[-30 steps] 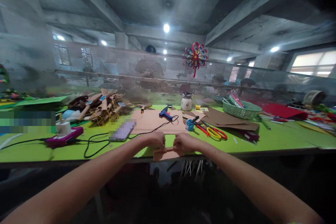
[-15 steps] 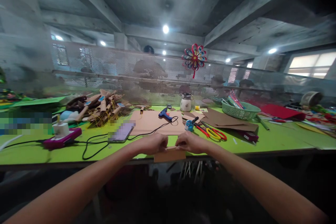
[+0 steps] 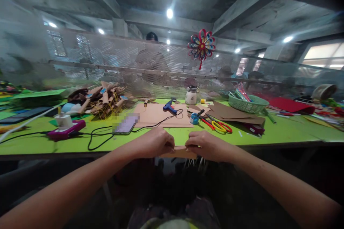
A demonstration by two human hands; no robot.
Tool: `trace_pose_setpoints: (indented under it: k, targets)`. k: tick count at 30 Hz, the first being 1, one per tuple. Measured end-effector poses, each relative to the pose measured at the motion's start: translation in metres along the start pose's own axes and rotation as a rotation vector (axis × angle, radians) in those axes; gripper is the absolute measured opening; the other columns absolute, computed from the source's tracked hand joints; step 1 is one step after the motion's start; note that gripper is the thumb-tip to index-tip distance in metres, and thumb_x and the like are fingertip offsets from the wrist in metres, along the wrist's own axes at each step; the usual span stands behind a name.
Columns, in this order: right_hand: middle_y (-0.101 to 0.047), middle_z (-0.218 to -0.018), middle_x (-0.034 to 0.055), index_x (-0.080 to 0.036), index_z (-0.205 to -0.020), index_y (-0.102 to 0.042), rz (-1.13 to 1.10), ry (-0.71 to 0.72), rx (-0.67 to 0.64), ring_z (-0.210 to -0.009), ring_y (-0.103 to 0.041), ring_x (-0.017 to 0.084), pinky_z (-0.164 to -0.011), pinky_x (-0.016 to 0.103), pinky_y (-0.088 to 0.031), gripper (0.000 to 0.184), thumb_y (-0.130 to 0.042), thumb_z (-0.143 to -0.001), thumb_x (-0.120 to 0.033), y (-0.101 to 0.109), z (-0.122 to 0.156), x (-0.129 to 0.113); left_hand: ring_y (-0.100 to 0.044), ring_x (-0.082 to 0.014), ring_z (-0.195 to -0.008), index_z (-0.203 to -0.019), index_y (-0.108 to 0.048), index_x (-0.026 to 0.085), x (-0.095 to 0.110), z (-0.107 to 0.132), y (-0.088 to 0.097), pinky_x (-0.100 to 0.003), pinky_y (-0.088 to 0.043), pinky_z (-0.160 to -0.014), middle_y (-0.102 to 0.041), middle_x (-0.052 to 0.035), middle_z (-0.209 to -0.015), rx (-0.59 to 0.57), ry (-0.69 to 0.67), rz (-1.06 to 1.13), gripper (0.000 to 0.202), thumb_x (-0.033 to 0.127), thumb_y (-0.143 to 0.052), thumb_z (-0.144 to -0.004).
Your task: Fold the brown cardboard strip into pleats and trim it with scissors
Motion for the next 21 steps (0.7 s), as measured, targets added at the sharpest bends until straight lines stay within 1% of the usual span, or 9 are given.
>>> trace_pose_setpoints:
  k: [3, 6, 11, 14, 16, 18, 21]
  targets:
    - [-0.058, -0.074, 0.0034, -0.014, -0.084, -0.069, -0.039, -0.009, -0.014, -0.067, -0.052, 0.011, -0.061, 0.021, -0.035, 0.014, -0.055, -0.087, -0.014, -0.003, -0.001, 0.005, -0.055, -0.0109, -0.057, -0.077, -0.072, 0.016, 0.003, 0.000, -0.002, -0.021, -0.033, -0.057, -0.068, -0.0037, -0.066, 0.031, -0.051, -0.088, 0.018, 0.016, -0.054, -0.080]
    - [-0.061, -0.076, 0.0036, -0.015, -0.091, -0.069, -0.080, -0.002, -0.038, -0.068, -0.053, 0.011, -0.063, 0.021, -0.036, 0.014, -0.056, -0.086, -0.014, -0.003, -0.002, 0.009, -0.056, -0.0124, -0.059, -0.075, -0.070, 0.016, 0.005, -0.001, -0.002, -0.022, -0.033, -0.058, -0.066, -0.0037, -0.065, 0.030, -0.061, -0.144, 0.016, 0.015, -0.055, -0.080]
    - [-0.062, -0.078, 0.0047, -0.016, -0.091, -0.069, -0.041, 0.006, -0.099, -0.070, -0.053, 0.012, -0.063, 0.022, -0.033, 0.017, -0.053, -0.088, -0.016, 0.001, -0.005, 0.007, -0.056, -0.0136, -0.062, -0.077, -0.067, 0.017, 0.007, -0.002, 0.000, -0.022, -0.033, -0.057, -0.065, -0.0029, -0.069, 0.026, -0.041, -0.133, 0.015, 0.019, -0.053, -0.082]
    - [-0.065, -0.080, 0.0058, -0.016, -0.094, -0.069, -0.023, -0.027, -0.085, -0.070, -0.054, 0.013, -0.061, 0.023, -0.032, 0.017, -0.055, -0.088, -0.024, -0.001, -0.010, 0.001, -0.056, -0.0140, -0.065, -0.079, -0.065, 0.018, 0.007, -0.001, -0.001, -0.022, -0.034, -0.059, -0.064, -0.0026, -0.073, 0.020, -0.029, -0.122, 0.014, 0.019, -0.051, -0.083]
    - [-0.065, -0.077, 0.0055, -0.016, -0.092, -0.069, -0.019, -0.041, -0.072, -0.067, -0.054, 0.013, -0.059, 0.023, -0.030, 0.020, -0.053, -0.090, -0.028, -0.006, -0.014, -0.001, -0.056, -0.0148, -0.069, -0.081, -0.064, 0.018, 0.006, 0.000, -0.002, -0.022, -0.034, -0.060, -0.064, -0.0031, -0.075, 0.011, -0.034, -0.123, 0.015, 0.020, -0.049, -0.085]
    - [-0.065, -0.073, 0.0055, -0.015, -0.088, -0.069, -0.016, -0.024, -0.046, -0.065, -0.054, 0.013, -0.059, 0.023, -0.030, 0.022, -0.050, -0.092, -0.028, -0.011, -0.017, -0.002, -0.055, -0.0153, -0.069, -0.083, -0.062, 0.019, 0.005, 0.001, -0.001, -0.023, -0.034, -0.059, -0.063, -0.0033, -0.077, -0.009, -0.019, -0.113, 0.016, 0.023, -0.047, -0.087]
    - [-0.067, -0.078, 0.0068, -0.014, -0.091, -0.068, -0.045, 0.040, -0.011, -0.071, -0.056, 0.014, -0.063, 0.023, -0.033, 0.018, -0.052, -0.089, -0.021, -0.014, -0.020, 0.000, -0.052, -0.0145, -0.061, -0.090, -0.060, 0.020, 0.001, 0.003, 0.001, -0.023, -0.030, -0.052, -0.061, -0.0017, -0.073, -0.091, 0.067, -0.071, 0.018, 0.028, -0.044, -0.089]
Point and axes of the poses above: each hand's wrist, its own z-axis away from the middle knuckle, its own y-axis out of the back of the hand, x = y × z, the point moved 1 cm from there along -z, towards the middle knuckle
